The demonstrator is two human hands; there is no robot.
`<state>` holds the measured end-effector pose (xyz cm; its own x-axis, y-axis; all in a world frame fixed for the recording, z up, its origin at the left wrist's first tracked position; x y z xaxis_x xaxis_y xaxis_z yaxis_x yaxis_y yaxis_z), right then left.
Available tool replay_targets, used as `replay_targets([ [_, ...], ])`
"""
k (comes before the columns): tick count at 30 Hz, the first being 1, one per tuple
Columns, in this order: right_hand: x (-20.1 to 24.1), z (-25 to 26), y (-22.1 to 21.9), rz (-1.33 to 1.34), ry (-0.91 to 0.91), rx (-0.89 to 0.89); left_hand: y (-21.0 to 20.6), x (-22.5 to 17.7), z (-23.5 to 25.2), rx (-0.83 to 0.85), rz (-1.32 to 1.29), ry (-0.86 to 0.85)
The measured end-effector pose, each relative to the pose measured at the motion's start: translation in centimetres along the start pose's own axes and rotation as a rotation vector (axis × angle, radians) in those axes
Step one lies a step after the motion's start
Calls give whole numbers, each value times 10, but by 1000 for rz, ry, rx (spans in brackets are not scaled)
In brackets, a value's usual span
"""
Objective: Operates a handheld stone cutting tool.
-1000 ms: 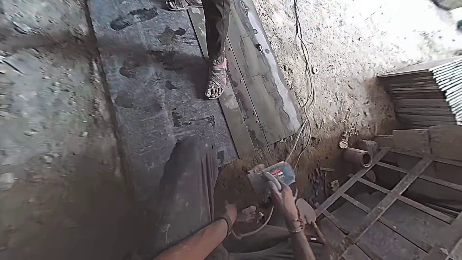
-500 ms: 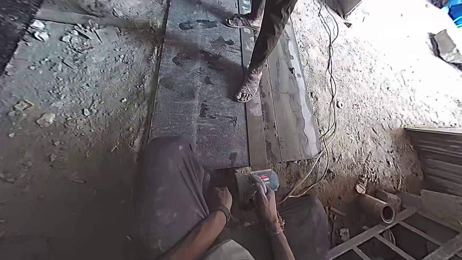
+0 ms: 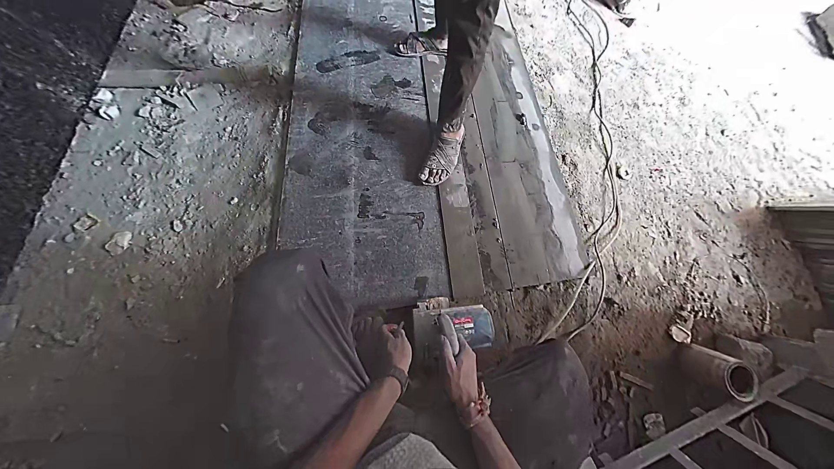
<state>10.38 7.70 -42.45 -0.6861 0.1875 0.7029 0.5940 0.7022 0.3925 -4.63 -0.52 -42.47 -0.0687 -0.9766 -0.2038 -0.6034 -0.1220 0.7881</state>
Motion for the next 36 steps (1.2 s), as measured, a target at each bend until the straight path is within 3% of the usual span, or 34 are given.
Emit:
replay_targets([
  [8, -3, 11, -3, 59, 11, -23, 5, -13, -12, 1, 75, -17],
  [14, -12, 12, -4, 15, 36, -90, -4, -18, -14, 86, -157, -4],
  [26, -15, 13, -5, -52, 8, -114, -23, -21, -14, 197, -191, -156],
  [36, -25, 9, -6, 16, -65, -100, -34, -22, -19, 310, 30, -217],
])
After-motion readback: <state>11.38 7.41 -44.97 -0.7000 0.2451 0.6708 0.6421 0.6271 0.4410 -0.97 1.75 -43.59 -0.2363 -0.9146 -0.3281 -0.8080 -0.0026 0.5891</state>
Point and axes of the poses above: each hand's wrist, its own z-axis towards the middle knuckle, its own y-axis out of the back of the hand, x = y × z, the point moved 4 cm from there along z, towards the middle knuckle, and after that the axes turned 4 degrees about x, right-handed, at the moved point
